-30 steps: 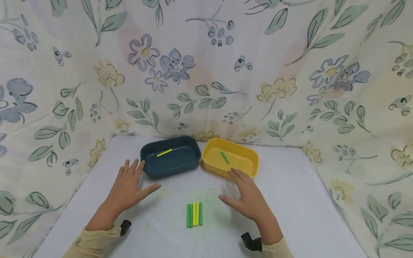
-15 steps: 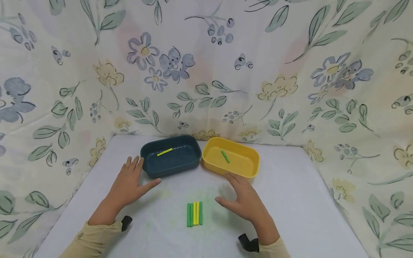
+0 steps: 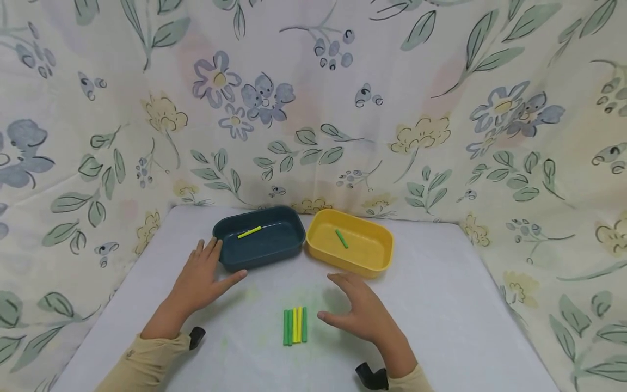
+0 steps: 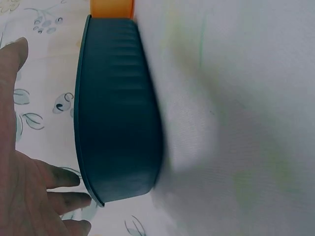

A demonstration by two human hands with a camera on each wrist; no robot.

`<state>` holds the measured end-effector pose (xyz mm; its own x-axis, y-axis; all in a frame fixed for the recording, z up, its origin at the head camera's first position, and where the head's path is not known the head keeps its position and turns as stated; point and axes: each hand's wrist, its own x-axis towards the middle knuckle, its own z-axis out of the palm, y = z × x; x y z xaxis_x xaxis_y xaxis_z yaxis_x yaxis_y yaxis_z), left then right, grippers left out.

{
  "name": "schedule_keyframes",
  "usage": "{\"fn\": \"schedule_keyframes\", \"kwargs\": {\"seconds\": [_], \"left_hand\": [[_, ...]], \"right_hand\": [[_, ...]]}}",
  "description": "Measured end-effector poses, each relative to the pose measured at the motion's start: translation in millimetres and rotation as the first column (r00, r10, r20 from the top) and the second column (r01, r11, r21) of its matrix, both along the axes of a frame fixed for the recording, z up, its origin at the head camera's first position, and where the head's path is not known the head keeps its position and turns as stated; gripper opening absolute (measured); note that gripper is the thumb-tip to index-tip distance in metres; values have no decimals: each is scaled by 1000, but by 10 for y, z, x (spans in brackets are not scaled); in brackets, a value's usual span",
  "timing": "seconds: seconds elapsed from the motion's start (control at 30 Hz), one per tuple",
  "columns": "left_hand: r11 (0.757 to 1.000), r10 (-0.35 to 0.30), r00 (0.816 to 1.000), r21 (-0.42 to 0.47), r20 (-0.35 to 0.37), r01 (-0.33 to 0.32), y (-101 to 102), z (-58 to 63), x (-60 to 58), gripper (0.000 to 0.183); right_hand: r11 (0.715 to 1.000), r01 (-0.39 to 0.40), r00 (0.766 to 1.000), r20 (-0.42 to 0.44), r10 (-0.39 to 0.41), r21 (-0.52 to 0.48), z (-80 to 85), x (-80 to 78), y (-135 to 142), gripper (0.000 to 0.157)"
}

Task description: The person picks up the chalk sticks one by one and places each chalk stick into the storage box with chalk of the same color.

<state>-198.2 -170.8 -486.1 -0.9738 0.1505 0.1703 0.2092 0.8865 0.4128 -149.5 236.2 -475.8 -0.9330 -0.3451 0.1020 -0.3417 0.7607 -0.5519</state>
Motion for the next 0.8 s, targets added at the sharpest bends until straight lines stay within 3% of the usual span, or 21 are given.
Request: {"fn": "schedule_keyframes", "kwargs": {"seconds": [0.27, 0.57, 0.8], "left_hand": [[1000, 14, 1000, 0, 27, -14, 21, -19, -60, 127], [1000, 19, 999, 4, 33, -20, 54, -54, -109, 128], [999, 38, 999, 11, 36, -39, 80, -40, -163, 128]], "right_hand": [[999, -41, 998, 50, 41, -7, -55, -26, -97, 81], [995, -100, 994, 41, 100, 0, -113, -38, -199, 82], [983, -174, 985, 24, 173, 62, -193, -42, -247, 87]]}}
